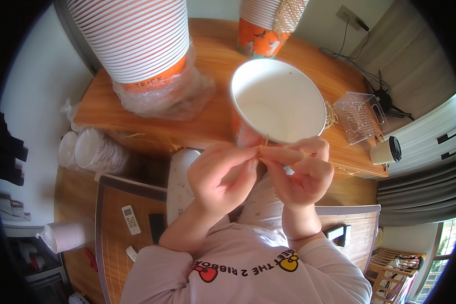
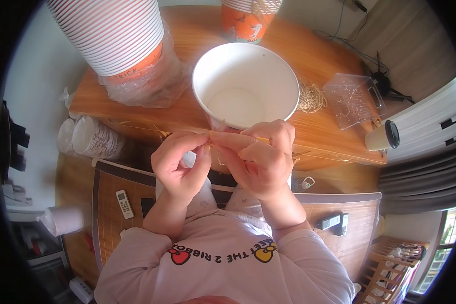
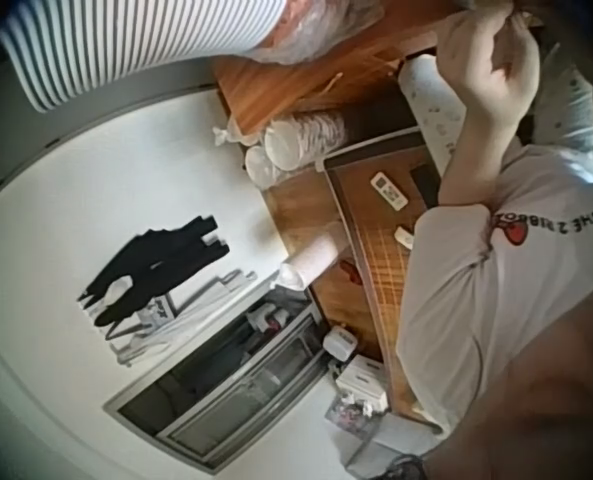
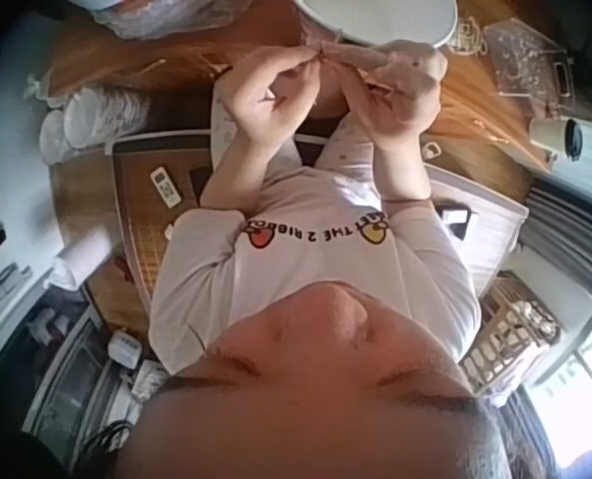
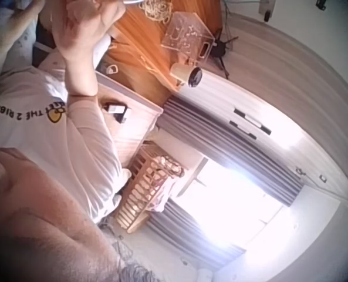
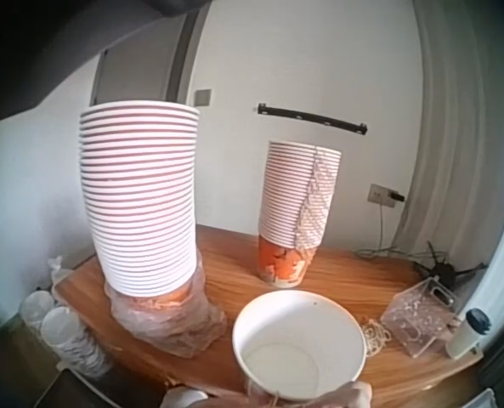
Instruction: Tying rubber bands around paper bowls for packaging.
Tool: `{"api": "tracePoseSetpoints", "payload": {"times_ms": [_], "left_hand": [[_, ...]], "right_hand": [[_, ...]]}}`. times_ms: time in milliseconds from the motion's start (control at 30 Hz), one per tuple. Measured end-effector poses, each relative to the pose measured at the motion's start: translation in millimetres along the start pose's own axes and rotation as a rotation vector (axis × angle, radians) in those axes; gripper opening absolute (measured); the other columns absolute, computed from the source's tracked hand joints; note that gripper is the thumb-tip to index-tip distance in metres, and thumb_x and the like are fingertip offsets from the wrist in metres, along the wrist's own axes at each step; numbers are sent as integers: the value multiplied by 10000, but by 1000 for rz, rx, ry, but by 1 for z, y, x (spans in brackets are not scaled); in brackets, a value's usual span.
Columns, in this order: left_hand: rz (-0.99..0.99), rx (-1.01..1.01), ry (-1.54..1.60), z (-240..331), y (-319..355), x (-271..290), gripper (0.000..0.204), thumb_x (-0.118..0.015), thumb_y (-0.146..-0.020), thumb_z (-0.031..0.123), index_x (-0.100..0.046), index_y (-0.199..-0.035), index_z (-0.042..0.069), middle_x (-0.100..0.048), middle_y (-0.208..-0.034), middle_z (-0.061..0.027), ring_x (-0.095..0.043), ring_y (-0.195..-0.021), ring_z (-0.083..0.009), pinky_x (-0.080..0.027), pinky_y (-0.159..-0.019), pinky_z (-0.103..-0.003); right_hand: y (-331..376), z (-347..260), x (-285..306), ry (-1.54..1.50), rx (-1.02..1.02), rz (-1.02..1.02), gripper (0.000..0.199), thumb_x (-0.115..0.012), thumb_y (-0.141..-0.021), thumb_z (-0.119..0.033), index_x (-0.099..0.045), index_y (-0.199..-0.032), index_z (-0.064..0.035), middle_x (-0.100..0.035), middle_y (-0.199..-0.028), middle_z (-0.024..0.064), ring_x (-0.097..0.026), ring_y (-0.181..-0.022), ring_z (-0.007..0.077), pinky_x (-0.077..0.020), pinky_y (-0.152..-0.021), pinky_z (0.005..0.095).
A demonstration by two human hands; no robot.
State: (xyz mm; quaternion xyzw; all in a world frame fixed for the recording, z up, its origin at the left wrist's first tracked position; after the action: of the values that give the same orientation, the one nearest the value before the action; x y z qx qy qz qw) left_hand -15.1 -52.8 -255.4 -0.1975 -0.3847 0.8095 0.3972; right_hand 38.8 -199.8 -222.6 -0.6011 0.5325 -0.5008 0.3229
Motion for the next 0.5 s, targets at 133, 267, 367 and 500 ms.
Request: {"api": "tracePoseSetpoints", "payload": {"times_ms": [133, 267, 367, 500], "left_hand": [[-23, 57, 30, -3, 2, -2, 171, -721, -761, -40, -700, -927, -4, -702, -807, -93, -649, -668, -198, -497, -608, -279], [-23, 127, 69, -7, 4, -3, 158, -720, -772, -33, -697, -926, -6, -698, -808, -90, -640, -674, -175, -487, -611, -262], [-24, 184, 96, -12, 6, -5, 145, -718, -782, -25, -692, -924, -11, -690, -804, -82, -625, -678, -155, -475, -615, -246], [-7, 210, 125, -14, 8, -3, 142, -713, -785, -27, -688, -925, -17, -679, -791, -81, -615, -677, -150, -469, -618, -244]], "right_hand": [[-3, -3, -1, -42, 9, 22, 385, -848, -655, 8, -583, -896, -136, -660, -838, -16, -518, -785, 159, -399, -673, 272], [-4, -3, -2, -61, -26, 6, 412, -830, -677, 19, -484, -834, -138, -734, -905, 0, -524, -789, 166, -400, -685, 273], [-5, -5, -3, -6, 32, -31, 396, -831, -696, -27, -477, -828, -147, -746, -933, -13, -536, -802, 157, -394, -713, 277], [-5, -10, -5, 106, 42, -124, 349, -842, -706, -145, -524, -849, -157, -743, -948, -48, -559, -833, 129, -376, -752, 279]]}}
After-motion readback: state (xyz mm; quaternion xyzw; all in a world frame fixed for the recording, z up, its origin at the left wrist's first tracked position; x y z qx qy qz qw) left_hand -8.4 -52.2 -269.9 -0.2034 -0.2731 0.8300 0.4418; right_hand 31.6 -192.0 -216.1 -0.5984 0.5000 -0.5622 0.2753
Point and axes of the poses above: each hand's wrist, its own y-axis away from the middle knuckle, its own x-axis out of the back of the hand, z = x × y, the point moved 8 cm from there along -y, towards the middle knuckle
